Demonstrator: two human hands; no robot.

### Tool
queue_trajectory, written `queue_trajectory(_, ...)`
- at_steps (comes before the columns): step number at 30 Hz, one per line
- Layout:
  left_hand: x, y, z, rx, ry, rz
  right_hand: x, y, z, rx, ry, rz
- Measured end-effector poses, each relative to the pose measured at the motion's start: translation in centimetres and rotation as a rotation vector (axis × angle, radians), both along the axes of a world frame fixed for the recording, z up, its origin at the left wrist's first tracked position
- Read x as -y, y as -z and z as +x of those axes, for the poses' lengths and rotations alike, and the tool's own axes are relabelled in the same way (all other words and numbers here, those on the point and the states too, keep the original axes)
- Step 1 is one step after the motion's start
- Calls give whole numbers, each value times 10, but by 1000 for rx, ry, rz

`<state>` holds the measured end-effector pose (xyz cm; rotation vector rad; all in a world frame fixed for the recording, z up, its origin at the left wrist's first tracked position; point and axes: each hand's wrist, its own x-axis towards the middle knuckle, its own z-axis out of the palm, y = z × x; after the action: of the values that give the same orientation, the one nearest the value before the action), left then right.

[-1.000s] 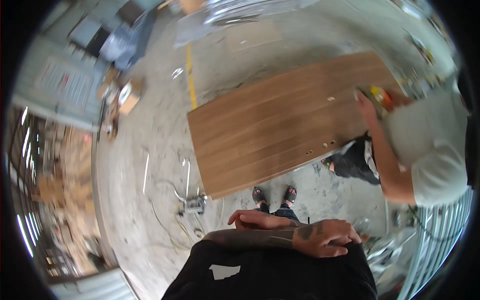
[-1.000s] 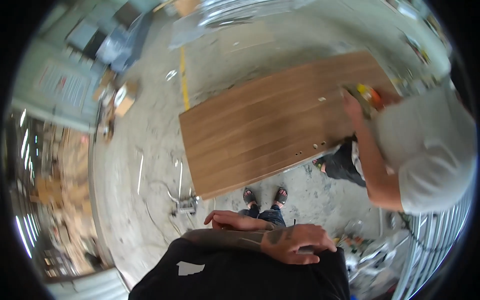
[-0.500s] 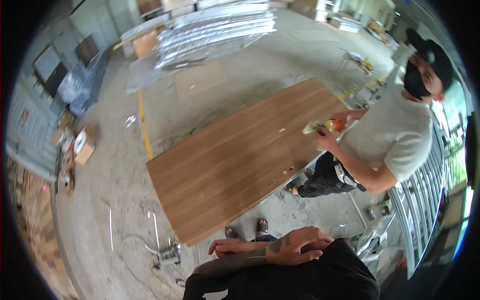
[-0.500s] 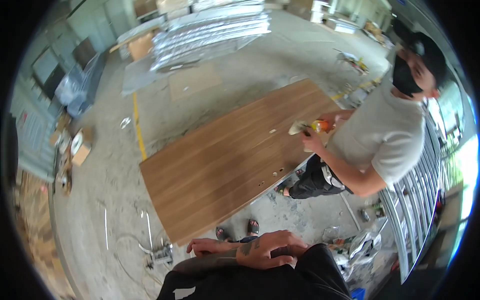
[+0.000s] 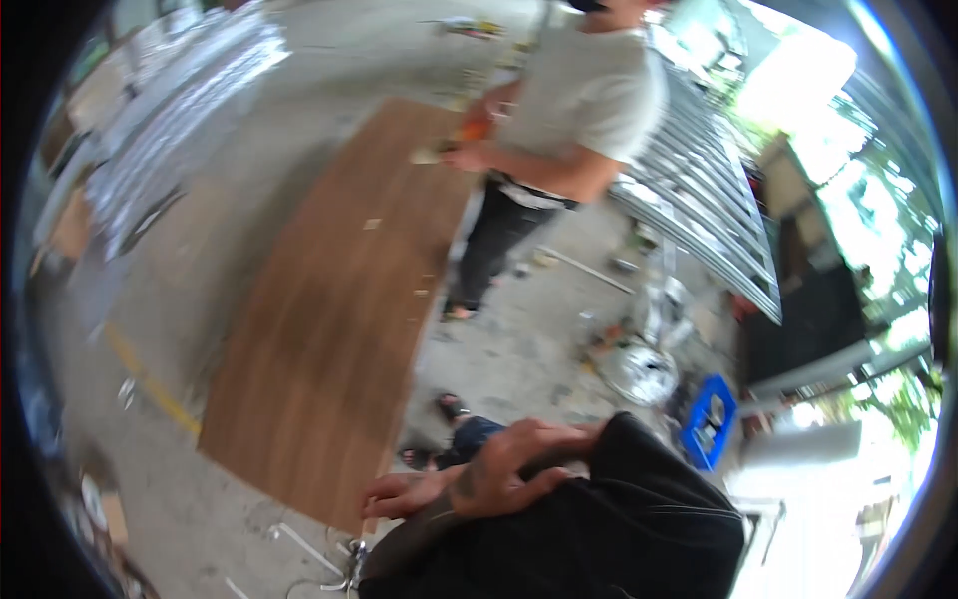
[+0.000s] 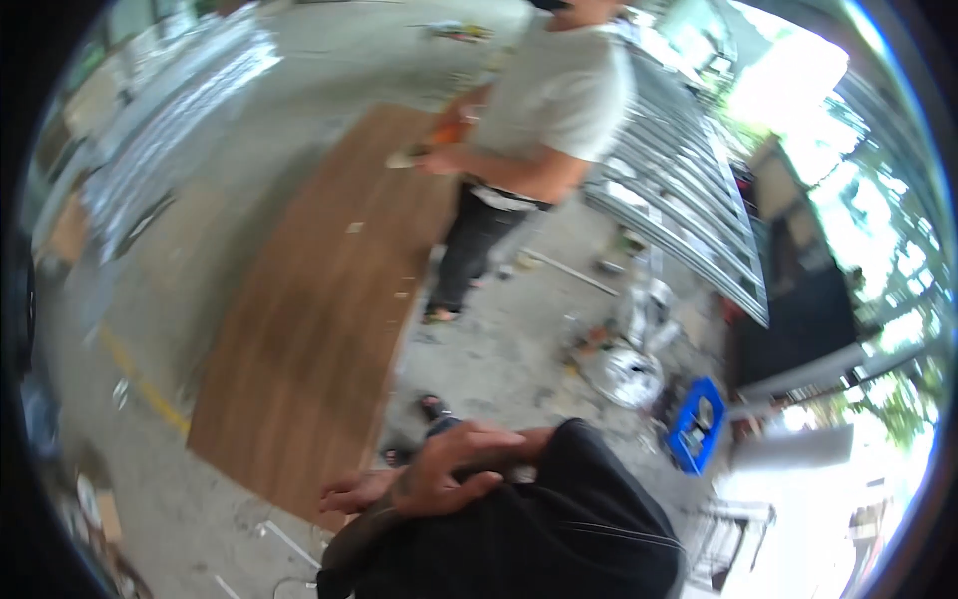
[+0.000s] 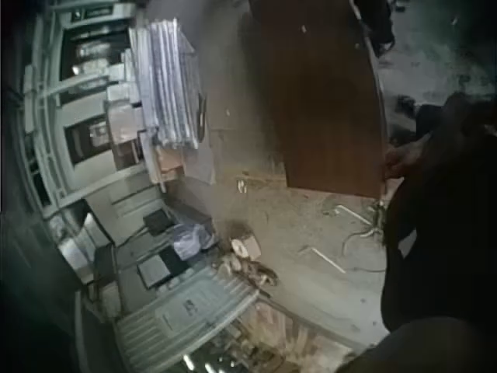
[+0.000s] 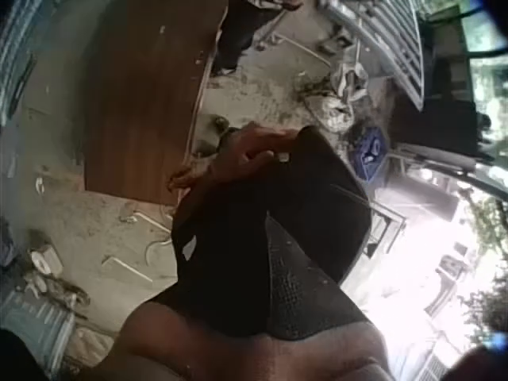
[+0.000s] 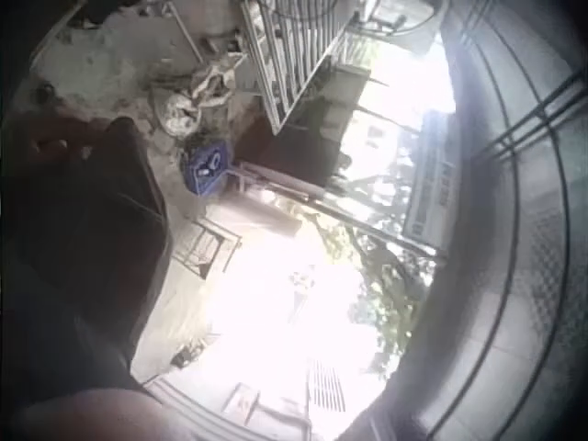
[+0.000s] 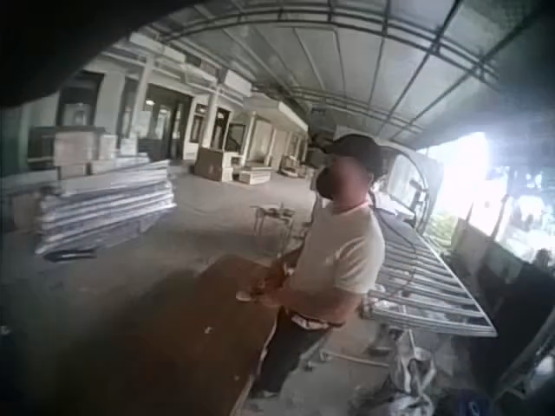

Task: Cleaning and polishing a large wooden table surface using a spray and a cloth in a workshop setting.

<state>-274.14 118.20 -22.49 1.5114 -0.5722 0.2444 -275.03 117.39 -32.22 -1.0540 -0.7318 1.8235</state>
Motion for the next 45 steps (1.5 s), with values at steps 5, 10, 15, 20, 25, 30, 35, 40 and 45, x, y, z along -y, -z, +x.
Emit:
queue_trajectory(5,11,-7,-4,-20,56,38,6,13,-2,34,80,-88)
queue_trajectory(10,17,-2,19,74,92,-20,11,-3,7,-167,-101,3)
queue_trajectory(15,19,-18,41,22,-8,41,14,-19,44,-66,-295,106)
queue_trajectory(20,27,-7,86,-7,-117,-26,12,-43,96,16,-329,134)
queue_trajectory(25,30,-6,135,-111,-178,37,-5,-52,165,-179,-440,110)
queue_trajectory(30,37,4,177,-168,-351,43,4,-19,185,-542,-609,-8)
queue_trajectory(35,21,23,177,-310,-548,-93,18,9,199,-657,-521,-168)
queue_trajectory(40,-9,37,123,-589,-813,42,38,91,228,375,-344,379)
queue_trajectory(45,-9,64,45,-781,-1216,-77,61,101,274,696,-394,257)
